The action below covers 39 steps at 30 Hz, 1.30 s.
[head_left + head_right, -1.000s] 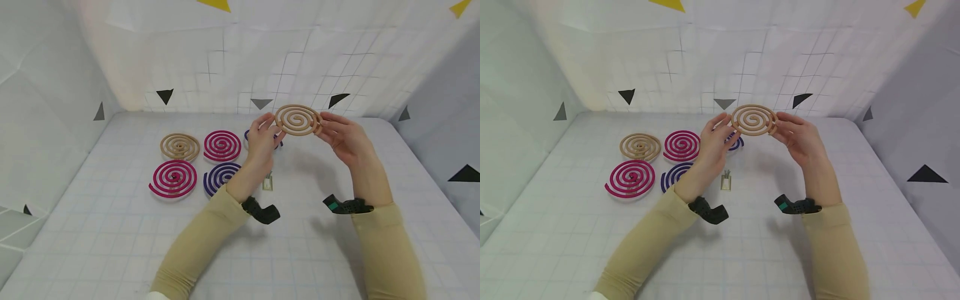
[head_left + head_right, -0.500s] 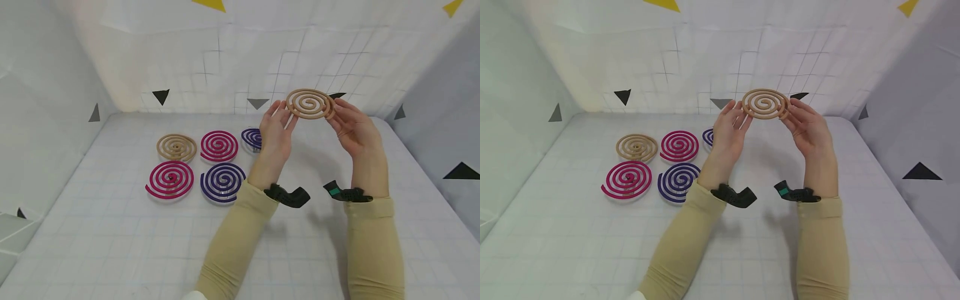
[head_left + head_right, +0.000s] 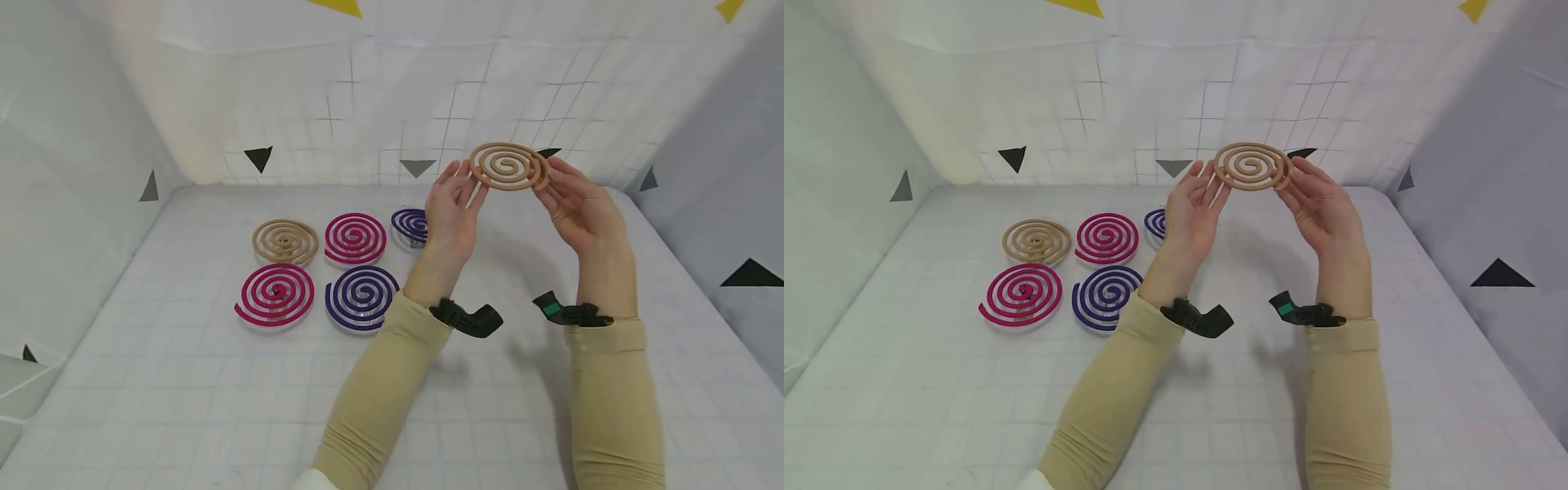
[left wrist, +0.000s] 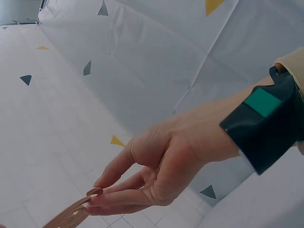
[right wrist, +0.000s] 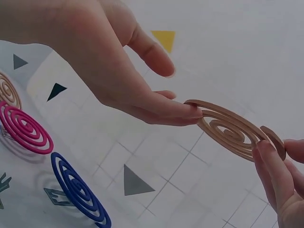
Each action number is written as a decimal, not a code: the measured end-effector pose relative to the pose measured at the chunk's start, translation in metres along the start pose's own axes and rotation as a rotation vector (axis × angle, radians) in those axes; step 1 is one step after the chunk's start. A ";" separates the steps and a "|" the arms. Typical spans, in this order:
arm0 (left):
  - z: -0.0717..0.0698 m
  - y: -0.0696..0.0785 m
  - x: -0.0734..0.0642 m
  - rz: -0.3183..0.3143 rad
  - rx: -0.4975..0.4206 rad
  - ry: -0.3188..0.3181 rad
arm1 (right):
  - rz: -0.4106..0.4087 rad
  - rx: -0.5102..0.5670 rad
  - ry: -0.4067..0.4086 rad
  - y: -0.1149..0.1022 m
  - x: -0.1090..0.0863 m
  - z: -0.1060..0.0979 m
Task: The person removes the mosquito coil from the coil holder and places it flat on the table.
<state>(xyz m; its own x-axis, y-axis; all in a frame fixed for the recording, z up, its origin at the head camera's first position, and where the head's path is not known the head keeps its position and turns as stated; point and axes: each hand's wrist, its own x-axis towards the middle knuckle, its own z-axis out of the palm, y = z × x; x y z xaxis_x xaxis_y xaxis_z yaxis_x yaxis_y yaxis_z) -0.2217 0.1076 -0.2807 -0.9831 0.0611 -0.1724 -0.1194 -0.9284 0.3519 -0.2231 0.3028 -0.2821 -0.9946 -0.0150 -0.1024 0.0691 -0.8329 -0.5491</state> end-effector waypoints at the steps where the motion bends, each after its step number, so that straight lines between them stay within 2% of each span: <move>1: 0.000 0.000 0.000 -0.003 -0.005 -0.007 | 0.002 0.006 -0.006 0.000 0.000 -0.001; 9: -0.006 -0.005 0.005 0.013 0.017 -0.010 | 0.059 0.035 0.017 -0.001 0.004 -0.008; 15: -0.014 -0.008 0.011 0.003 0.074 -0.035 | 0.071 -0.041 0.019 0.002 0.008 -0.015; 20: -0.019 -0.009 0.014 -0.029 0.056 -0.038 | 0.085 -0.132 0.054 0.006 0.011 -0.020; 27: -0.022 -0.011 0.017 -0.040 0.031 -0.017 | 0.092 -0.135 0.059 0.010 0.016 -0.029; 33: -0.035 -0.020 0.025 -0.041 0.024 0.028 | 0.107 -0.155 0.089 0.013 0.019 -0.036; 39: -0.041 -0.027 0.029 -0.062 0.101 0.071 | 0.139 -0.178 0.133 0.013 0.021 -0.045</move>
<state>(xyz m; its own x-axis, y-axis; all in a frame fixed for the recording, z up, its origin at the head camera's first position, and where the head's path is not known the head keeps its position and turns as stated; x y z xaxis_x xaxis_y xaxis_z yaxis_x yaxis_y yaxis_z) -0.2415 0.1197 -0.3335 -0.9617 0.0878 -0.2598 -0.1963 -0.8819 0.4286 -0.2400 0.3165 -0.3284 -0.9564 -0.0400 -0.2892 0.2291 -0.7169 -0.6585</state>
